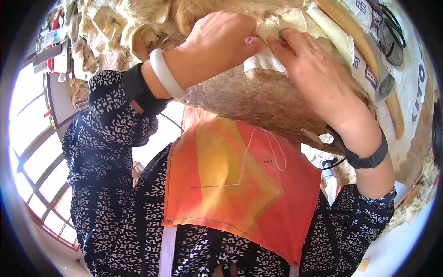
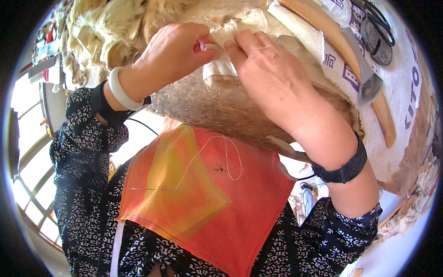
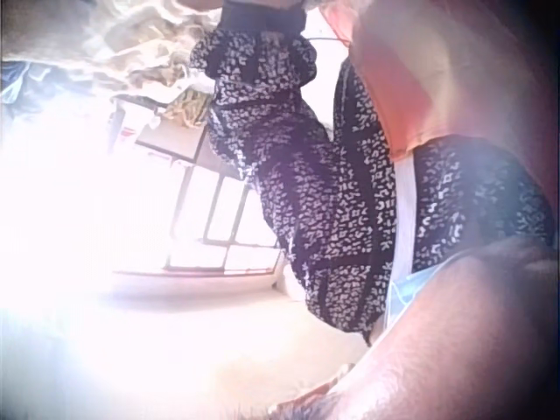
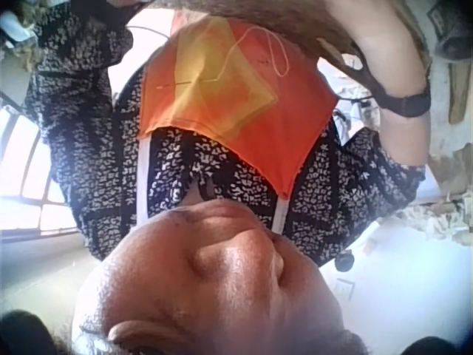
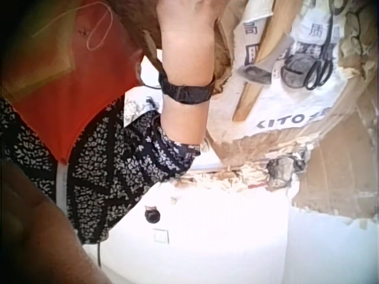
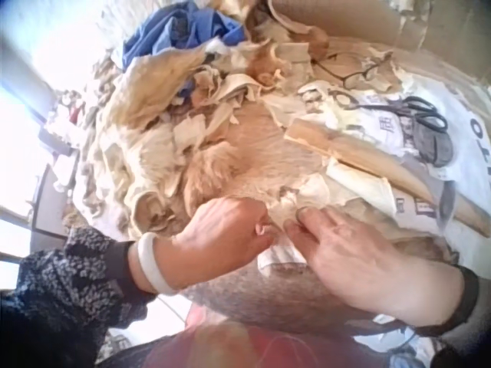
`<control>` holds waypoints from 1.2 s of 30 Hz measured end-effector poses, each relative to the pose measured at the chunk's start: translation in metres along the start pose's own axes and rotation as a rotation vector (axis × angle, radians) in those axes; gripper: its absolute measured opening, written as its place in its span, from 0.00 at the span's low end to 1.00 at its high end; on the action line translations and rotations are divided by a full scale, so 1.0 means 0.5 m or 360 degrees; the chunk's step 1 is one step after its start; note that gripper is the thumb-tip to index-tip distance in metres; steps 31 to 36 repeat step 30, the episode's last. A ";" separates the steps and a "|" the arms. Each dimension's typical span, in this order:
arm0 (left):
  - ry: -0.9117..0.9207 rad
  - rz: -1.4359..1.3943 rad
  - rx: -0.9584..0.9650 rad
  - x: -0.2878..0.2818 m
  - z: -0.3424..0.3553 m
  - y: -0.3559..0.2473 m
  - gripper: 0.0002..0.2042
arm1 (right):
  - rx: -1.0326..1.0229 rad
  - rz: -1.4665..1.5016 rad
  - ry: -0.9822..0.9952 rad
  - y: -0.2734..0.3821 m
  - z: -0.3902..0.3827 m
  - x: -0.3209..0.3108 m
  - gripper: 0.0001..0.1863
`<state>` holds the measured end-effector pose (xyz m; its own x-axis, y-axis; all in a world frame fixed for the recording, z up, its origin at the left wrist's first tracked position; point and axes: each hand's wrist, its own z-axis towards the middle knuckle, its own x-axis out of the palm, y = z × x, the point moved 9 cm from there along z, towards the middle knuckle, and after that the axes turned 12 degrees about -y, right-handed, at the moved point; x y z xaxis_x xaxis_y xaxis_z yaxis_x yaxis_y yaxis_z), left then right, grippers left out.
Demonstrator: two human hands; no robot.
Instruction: Hand-sewing strips of fur together using a needle, thread, and leatherworking tools.
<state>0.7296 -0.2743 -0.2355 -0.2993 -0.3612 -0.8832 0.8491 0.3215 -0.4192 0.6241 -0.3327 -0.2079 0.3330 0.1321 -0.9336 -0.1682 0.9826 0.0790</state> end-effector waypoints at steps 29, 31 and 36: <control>0.0032 -0.0051 0.0709 0.004 -0.072 -0.082 0.29 | -0.0129 -0.0205 0.0051 0.041 -0.017 0.012 0.12; 0.0070 0.0002 0.0719 0.008 -0.074 -0.081 0.31 | -0.0156 -0.0236 0.0109 0.040 -0.015 0.023 0.11; 0.0070 0.0002 0.0719 0.008 -0.074 -0.081 0.31 | -0.0156 -0.0236 0.0109 0.040 -0.015 0.023 0.11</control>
